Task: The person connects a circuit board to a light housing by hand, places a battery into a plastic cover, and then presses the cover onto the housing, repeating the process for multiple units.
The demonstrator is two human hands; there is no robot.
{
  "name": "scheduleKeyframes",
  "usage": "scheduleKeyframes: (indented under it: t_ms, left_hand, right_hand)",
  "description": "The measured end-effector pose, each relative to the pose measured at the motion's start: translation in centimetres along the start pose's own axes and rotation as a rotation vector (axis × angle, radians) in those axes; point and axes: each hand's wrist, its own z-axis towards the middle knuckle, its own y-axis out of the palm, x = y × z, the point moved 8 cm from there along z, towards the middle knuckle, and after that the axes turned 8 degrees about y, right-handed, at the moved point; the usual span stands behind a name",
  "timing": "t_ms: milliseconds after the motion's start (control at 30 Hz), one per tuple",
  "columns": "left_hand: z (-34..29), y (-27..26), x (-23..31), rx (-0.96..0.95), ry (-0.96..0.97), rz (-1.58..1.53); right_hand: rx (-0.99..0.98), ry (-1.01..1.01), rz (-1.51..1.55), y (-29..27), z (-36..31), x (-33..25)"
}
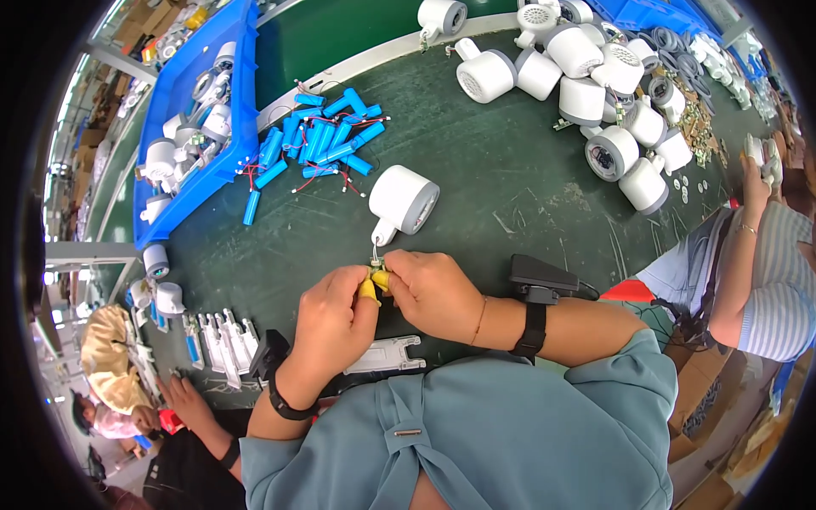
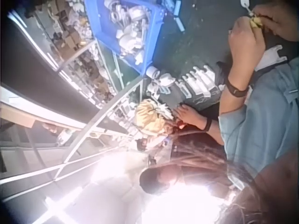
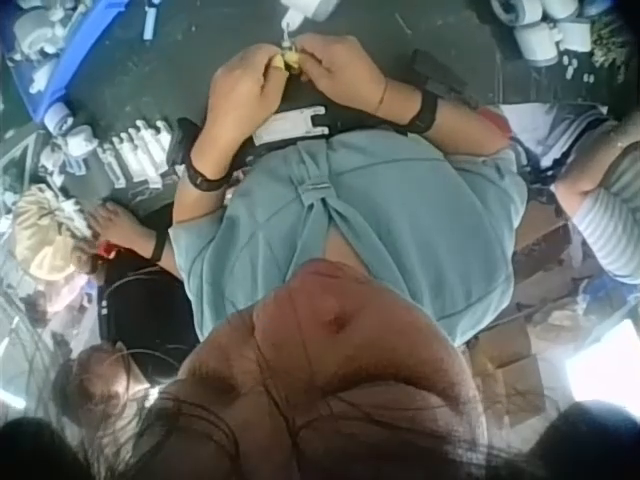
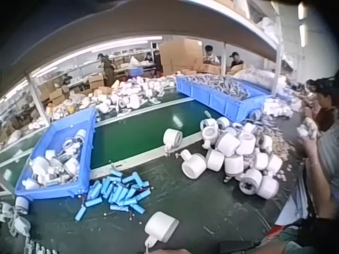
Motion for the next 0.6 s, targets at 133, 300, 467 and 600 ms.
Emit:
scheduleKeyframes:
  t_ms: [133,300,467,600]
  left_hand:
    - [0.1,0.4,0.3,-0.044,-0.018,0.020]
    - [0.5,0.2,0.1,-0.040,0.050,0.035]
    - [0.8,-0.3,-1.6,-0.124,-0.135,-0.230]
    - [1.4,0.3,-1.7,-0.145,-0.163,-0.217]
  right_hand:
    - [0.078,-0.095,-0.116,-0.2,-0.2,-0.5]
    - [0.126,-0.178,-0.163,-0.6,-0.4,-1.3]
    - [0.142,-0.130,-0.060,-1.0,-0.7,-1.7]
    - [0.177,-0.184,-0.155,-1.0,-0.7,-1.6]
